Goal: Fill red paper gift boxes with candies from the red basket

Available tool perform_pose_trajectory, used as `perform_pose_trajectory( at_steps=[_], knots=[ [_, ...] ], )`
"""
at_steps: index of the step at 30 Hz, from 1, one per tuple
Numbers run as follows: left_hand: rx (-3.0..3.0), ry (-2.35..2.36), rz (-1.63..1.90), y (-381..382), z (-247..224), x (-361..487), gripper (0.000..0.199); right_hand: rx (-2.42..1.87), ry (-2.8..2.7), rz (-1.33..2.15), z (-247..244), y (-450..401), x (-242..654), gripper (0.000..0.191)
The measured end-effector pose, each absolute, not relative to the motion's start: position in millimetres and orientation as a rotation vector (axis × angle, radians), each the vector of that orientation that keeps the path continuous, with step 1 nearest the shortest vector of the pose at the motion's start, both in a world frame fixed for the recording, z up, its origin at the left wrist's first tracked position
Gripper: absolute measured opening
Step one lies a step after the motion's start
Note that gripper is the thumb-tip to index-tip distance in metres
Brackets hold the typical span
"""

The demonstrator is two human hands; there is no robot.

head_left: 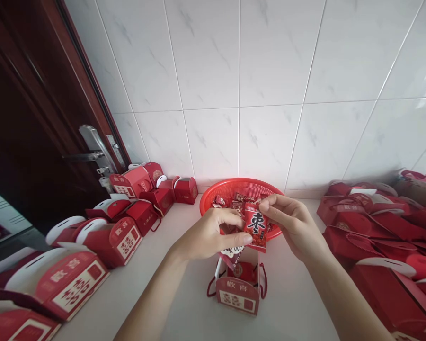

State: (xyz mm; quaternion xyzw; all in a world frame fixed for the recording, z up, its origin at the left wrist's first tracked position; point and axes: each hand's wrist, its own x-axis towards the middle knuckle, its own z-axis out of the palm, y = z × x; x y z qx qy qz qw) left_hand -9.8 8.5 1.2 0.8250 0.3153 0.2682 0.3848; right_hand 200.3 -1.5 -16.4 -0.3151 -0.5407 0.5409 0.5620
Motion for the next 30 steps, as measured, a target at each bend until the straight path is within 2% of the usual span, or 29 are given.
perform_pose_trajectory(
  at_steps=[9, 18, 30],
  knots=[
    [2.08, 0.807, 0.733, 8, 5, -10, 0.028, -0.769, -1.461, 1.153, -6, -9, 205, 0.026],
    [2.147, 0.802, 0.697, 8, 4, -11, 0.035, -0.795, -1.473, 1.148, -7, -9, 209, 0.028],
    [2.102, 0.856, 0.766, 6, 7, -10, 0.023, -0.79, -1.511, 1.107, -2, -12, 211, 0.024]
  ],
)
